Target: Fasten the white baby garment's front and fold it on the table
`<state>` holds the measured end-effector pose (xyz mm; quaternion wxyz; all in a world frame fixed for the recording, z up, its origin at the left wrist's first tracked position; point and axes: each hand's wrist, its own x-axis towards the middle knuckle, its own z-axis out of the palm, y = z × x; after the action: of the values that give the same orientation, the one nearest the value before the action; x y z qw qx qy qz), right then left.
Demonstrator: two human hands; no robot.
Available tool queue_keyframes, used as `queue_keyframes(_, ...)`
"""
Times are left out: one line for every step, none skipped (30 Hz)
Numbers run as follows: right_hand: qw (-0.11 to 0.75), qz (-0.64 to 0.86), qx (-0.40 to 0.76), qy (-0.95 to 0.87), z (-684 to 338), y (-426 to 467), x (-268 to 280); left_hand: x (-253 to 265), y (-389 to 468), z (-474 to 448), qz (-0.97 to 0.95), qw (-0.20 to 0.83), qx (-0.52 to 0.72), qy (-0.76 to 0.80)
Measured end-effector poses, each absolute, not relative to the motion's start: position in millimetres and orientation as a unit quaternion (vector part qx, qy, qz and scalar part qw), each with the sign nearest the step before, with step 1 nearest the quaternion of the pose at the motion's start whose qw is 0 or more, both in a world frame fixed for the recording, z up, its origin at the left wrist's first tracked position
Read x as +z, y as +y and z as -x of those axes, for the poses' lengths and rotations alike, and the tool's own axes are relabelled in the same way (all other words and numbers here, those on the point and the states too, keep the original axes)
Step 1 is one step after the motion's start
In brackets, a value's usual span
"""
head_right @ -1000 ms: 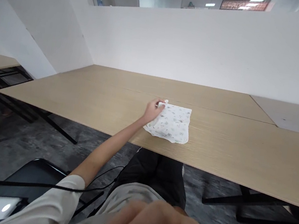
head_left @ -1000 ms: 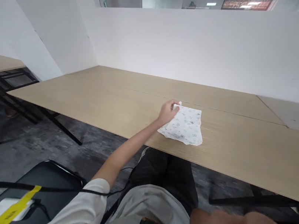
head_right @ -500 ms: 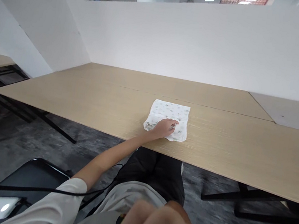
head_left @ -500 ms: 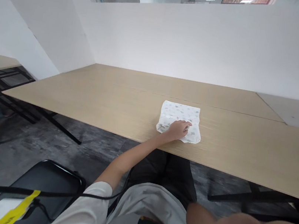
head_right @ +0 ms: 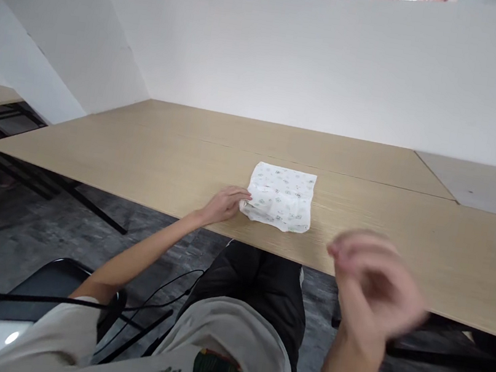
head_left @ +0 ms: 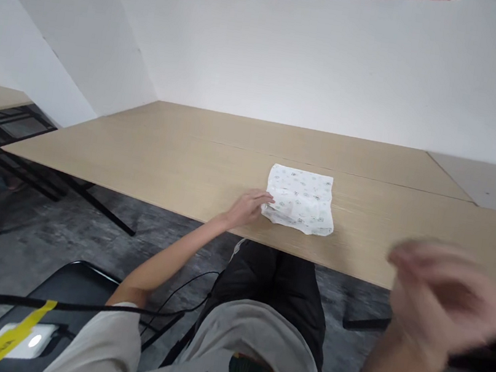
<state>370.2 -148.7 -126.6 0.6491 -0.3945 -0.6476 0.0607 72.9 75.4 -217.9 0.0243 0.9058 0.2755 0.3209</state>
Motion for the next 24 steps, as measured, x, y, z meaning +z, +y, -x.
queue_keyframes(0.623, 0.435, 0.041, -0.648, -368, -116, -134, -222, 79, -62, -0.909, 0.008, 0.313, 0.276)
queue_keyframes(0.549, 0.493, 0.045, -0.673, -368, -86, -144, -225, 82, -54, -0.913, -0.007, 0.303, 0.273)
queue_keyframes(0.481, 0.528, 0.039, -0.699, -370, -59, -157, -228, 85, -49, -0.917, -0.02, 0.294, 0.268)
queue_keyframes(0.432, 0.543, 0.023, -0.72, -373, -37, -172, -231, 88, -46, -0.921, -0.032, 0.287, 0.262)
queue_keyframes(0.393, 0.546, 0.008, -0.74, -378, -20, -187, -233, 91, -45, -0.924, -0.044, 0.282, 0.256)
queue_keyframes(0.357, 0.547, 0.006, -0.757, -383, -9, -200, -233, 95, -46, -0.925, -0.056, 0.279, 0.252)
queue_keyframes(0.331, 0.543, 0.006, -0.771, -388, -2, -211, -234, 98, -48, -0.926, -0.067, 0.276, 0.248)
queue_keyframes(0.311, 0.537, 0.009, -0.784, -393, 2, -219, -233, 101, -51, -0.928, -0.078, 0.271, 0.245)
queue_keyframes(0.296, 0.531, 0.016, -0.794, -397, 4, -225, -232, 104, -53, -0.931, -0.088, 0.263, 0.239)
queue_keyframes(0.287, 0.524, 0.022, -0.801, -400, 4, -228, -230, 107, -56, -0.935, -0.097, 0.252, 0.232)
queue_keyframes(0.281, 0.519, 0.027, -0.807, -403, 4, -230, -229, 110, -58, -0.939, -0.105, 0.24, 0.222)
queue_keyframes(0.278, 0.515, 0.03, -0.81, -405, 4, -230, -227, 112, -60, -0.943, -0.114, 0.23, 0.21)
queue_keyframes(0.278, 0.511, 0.032, -0.813, -406, 4, -229, -226, 113, -61, -0.947, -0.124, 0.223, 0.197)
queue_keyframes(0.282, 0.506, 0.032, -0.815, -407, 4, -229, -225, 114, -62, -0.949, -0.134, 0.22, 0.184)
queue_keyframes(0.289, 0.502, 0.032, -0.815, -408, 4, -228, -224, 113, -63, -0.949, -0.144, 0.222, 0.173)
queue_keyframes(0.298, 0.497, 0.031, -0.814, -408, 3, -228, -224, 112, -62, -0.947, -0.151, 0.23, 0.165)
queue_keyframes(0.31, 0.493, 0.032, -0.812, -409, 1, -228, -224, 110, -62, -0.945, -0.154, 0.24, 0.161)
queue_keyframes(0.323, 0.49, 0.034, -0.809, -409, -2, -227, -224, 106, -60, -0.942, -0.153, 0.254, 0.158)
queue_keyframes(0.336, 0.488, 0.039, -0.805, -409, -6, -226, -224, 102, -59, -0.938, -0.15, 0.268, 0.157)
queue_keyframes(0.348, 0.487, 0.046, -0.8, -408, -10, -225, -224, 96, -57, -0.935, -0.146, 0.282, 0.157)
queue_keyframes(0.359, 0.485, 0.058, -0.795, -408, -16, -223, -222, 89, -56, -0.932, -0.141, 0.293, 0.157)
queue_keyframes(0.369, 0.486, 0.071, -0.789, -408, -22, -220, -220, 81, -54, -0.929, -0.135, 0.305, 0.158)
queue_keyframes(0.378, 0.488, 0.086, -0.782, -407, -28, -217, -217, 73, -53, -0.926, -0.128, 0.318, 0.159)
queue_keyframes(0.387, 0.493, 0.102, -0.773, -407, -34, -213, -213, 64, -51, -0.922, -0.117, 0.33, 0.162)
